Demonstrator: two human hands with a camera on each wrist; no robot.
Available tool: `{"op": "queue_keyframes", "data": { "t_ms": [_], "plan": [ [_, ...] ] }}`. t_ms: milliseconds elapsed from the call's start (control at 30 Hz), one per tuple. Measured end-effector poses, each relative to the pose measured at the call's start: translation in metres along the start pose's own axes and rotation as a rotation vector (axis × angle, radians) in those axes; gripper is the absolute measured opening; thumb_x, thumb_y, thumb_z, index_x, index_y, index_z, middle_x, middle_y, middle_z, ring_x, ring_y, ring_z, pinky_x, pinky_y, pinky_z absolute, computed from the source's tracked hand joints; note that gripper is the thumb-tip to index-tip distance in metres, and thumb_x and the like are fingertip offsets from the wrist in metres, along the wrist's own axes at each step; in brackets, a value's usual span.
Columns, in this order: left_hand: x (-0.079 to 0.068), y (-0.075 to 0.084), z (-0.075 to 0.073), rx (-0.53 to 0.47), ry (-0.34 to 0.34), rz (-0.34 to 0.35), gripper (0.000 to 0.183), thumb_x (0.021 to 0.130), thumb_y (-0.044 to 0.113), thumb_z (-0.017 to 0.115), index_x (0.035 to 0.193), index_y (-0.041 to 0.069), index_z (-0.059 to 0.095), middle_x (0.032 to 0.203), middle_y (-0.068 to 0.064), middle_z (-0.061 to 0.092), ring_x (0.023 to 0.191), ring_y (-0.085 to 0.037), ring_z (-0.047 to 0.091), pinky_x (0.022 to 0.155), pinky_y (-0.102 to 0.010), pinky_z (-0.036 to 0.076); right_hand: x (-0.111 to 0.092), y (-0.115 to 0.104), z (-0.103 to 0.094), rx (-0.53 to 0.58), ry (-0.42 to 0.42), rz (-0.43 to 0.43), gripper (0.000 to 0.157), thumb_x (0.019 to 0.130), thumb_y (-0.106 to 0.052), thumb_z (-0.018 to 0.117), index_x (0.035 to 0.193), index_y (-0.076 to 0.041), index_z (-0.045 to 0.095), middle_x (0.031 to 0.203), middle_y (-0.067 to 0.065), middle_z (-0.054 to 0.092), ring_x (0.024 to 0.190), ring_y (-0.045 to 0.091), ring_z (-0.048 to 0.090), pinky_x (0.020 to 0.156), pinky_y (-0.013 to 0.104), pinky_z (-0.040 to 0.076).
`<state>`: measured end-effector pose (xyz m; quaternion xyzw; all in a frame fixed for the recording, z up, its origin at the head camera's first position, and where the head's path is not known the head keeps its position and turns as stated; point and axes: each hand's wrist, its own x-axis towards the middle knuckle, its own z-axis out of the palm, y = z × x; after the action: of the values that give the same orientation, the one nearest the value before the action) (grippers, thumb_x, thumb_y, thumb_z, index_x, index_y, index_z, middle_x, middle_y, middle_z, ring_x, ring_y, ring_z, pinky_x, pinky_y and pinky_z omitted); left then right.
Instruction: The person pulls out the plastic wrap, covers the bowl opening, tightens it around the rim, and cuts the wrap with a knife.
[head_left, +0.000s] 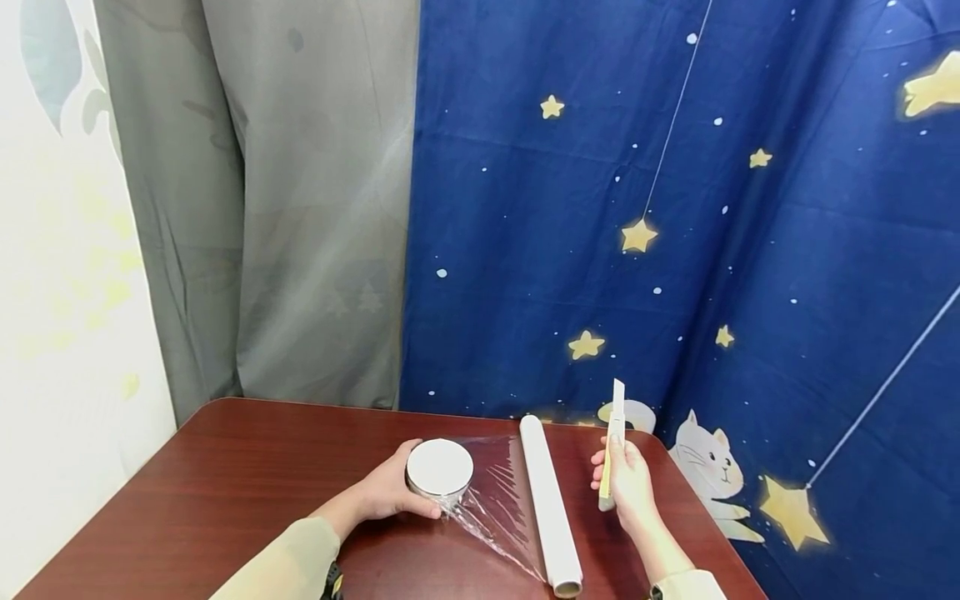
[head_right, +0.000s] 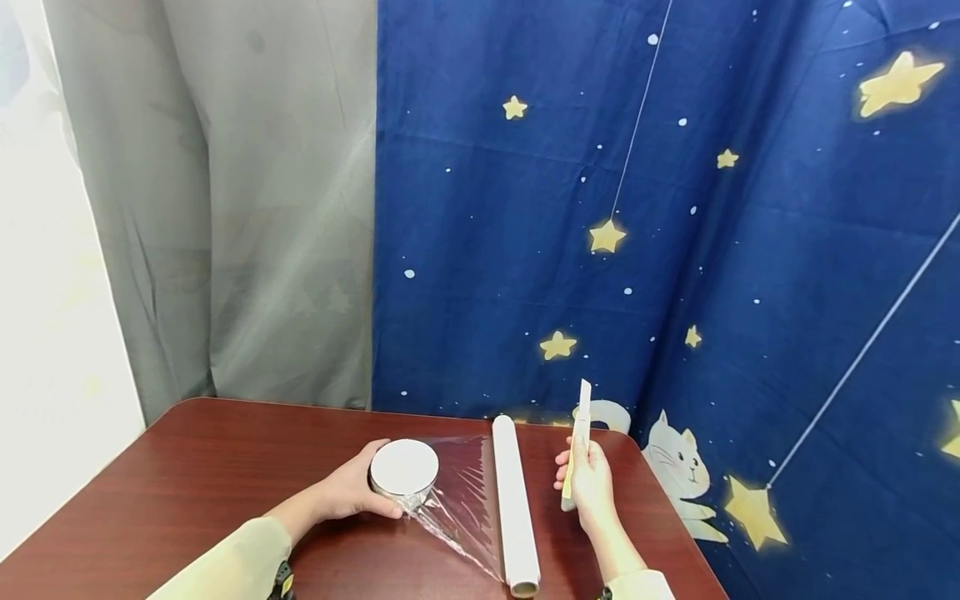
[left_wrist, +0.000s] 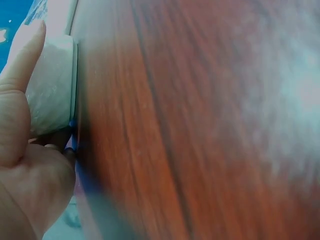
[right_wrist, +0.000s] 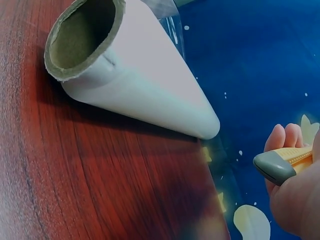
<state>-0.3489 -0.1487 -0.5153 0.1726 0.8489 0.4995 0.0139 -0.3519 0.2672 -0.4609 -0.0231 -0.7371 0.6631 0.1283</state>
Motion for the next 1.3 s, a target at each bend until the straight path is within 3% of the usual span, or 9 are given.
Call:
{"op": "queue_keyframes", "data": {
  "t_ms": [167, 233, 367, 467, 733, 867, 1033, 1133, 1300],
  "plan": [
    [0.003, -0.001, -0.003, 0.007, 0.001, -0.052, 0.141, 0.064, 0.035, 0.107, 0.168, -0.007, 0.021, 0.158, -0.027, 0.054, 0.143, -0.036, 0.056, 0.122, -0.059, 0.04, 0.001, -0.001, -0.001, -0.002, -0.004, -0.009, 0.046, 0.12, -0.038, 0.038, 0.139, 0.002, 0.048, 0.086, -0.001, 0.066, 0.063, 0.011, 0.064, 0.061, 0.027, 0.061],
    [0.005, 0.001, -0.005, 0.016, 0.011, -0.077, 0.132, 0.073, 0.04, 0.102, 0.168, -0.007, 0.024, 0.157, -0.028, 0.056, 0.142, -0.036, 0.058, 0.121, -0.059, 0.043, 0.001, -0.002, -0.001, -0.011, -0.001, -0.012, 0.047, 0.12, -0.039, 0.038, 0.139, 0.003, 0.048, 0.086, -0.001, 0.065, 0.064, 0.011, 0.063, 0.061, 0.026, 0.061],
    [0.012, 0.011, -0.011, 0.001, 0.046, -0.152, 0.107, 0.097, 0.059, 0.076, 0.168, -0.004, 0.028, 0.159, -0.029, 0.055, 0.148, -0.042, 0.054, 0.124, -0.063, 0.04, 0.003, -0.002, -0.001, -0.028, -0.004, -0.018, 0.048, 0.12, -0.04, 0.039, 0.14, 0.003, 0.049, 0.086, -0.001, 0.065, 0.064, 0.011, 0.063, 0.061, 0.026, 0.061],
    [0.021, 0.022, -0.017, 0.006, 0.076, -0.178, 0.097, 0.104, 0.068, 0.057, 0.168, -0.001, 0.033, 0.165, -0.026, 0.051, 0.156, -0.045, 0.045, 0.127, -0.068, 0.034, 0.003, -0.002, 0.0, -0.022, -0.011, -0.014, 0.048, 0.12, -0.04, 0.039, 0.14, 0.003, 0.048, 0.087, 0.0, 0.066, 0.064, 0.011, 0.063, 0.061, 0.027, 0.061],
    [0.056, 0.062, -0.02, 0.189, 0.055, -0.101, 0.078, 0.111, 0.062, 0.048, 0.158, 0.0, 0.053, 0.163, -0.023, 0.055, 0.156, -0.044, 0.047, 0.127, -0.064, 0.037, 0.003, -0.004, 0.005, -0.05, -0.024, 0.011, 0.045, 0.121, -0.035, 0.038, 0.141, 0.004, 0.048, 0.088, 0.001, 0.069, 0.064, 0.011, 0.065, 0.061, 0.028, 0.062],
    [0.074, 0.089, -0.019, 0.271, 0.022, -0.037, 0.064, 0.114, 0.051, 0.046, 0.149, -0.001, 0.063, 0.152, -0.021, 0.064, 0.151, -0.043, 0.052, 0.125, -0.06, 0.042, 0.001, -0.009, 0.012, -0.085, -0.035, 0.007, 0.035, 0.118, -0.02, 0.041, 0.141, 0.006, 0.048, 0.095, 0.011, 0.072, 0.067, 0.016, 0.068, 0.062, 0.029, 0.063],
    [0.093, 0.116, -0.014, 0.341, -0.055, -0.029, 0.055, 0.115, 0.046, 0.048, 0.141, 0.002, 0.068, 0.141, -0.018, 0.071, 0.139, -0.038, 0.063, 0.119, -0.057, 0.049, -0.002, -0.015, 0.023, -0.132, -0.061, -0.022, 0.029, 0.112, -0.005, 0.043, 0.138, 0.007, 0.047, 0.106, 0.025, 0.073, 0.07, 0.023, 0.073, 0.063, 0.032, 0.065],
    [0.108, 0.119, -0.006, 0.38, -0.092, -0.021, 0.055, 0.115, 0.047, 0.047, 0.138, 0.002, 0.069, 0.137, -0.019, 0.073, 0.132, -0.037, 0.066, 0.116, -0.056, 0.05, -0.002, -0.018, 0.03, -0.169, -0.079, -0.031, 0.03, 0.11, -0.004, 0.046, 0.137, 0.007, 0.049, 0.111, 0.026, 0.073, 0.072, 0.025, 0.075, 0.065, 0.036, 0.066],
    [0.141, 0.098, 0.015, 0.44, -0.115, 0.028, 0.057, 0.115, 0.049, 0.046, 0.133, 0.001, 0.072, 0.132, -0.018, 0.075, 0.128, -0.034, 0.069, 0.115, -0.052, 0.052, -0.003, -0.022, 0.04, -0.282, -0.086, -0.04, 0.034, 0.108, -0.007, 0.053, 0.139, 0.008, 0.056, 0.098, 0.024, 0.073, 0.07, 0.027, 0.077, 0.067, 0.044, 0.067]
  ]
}}
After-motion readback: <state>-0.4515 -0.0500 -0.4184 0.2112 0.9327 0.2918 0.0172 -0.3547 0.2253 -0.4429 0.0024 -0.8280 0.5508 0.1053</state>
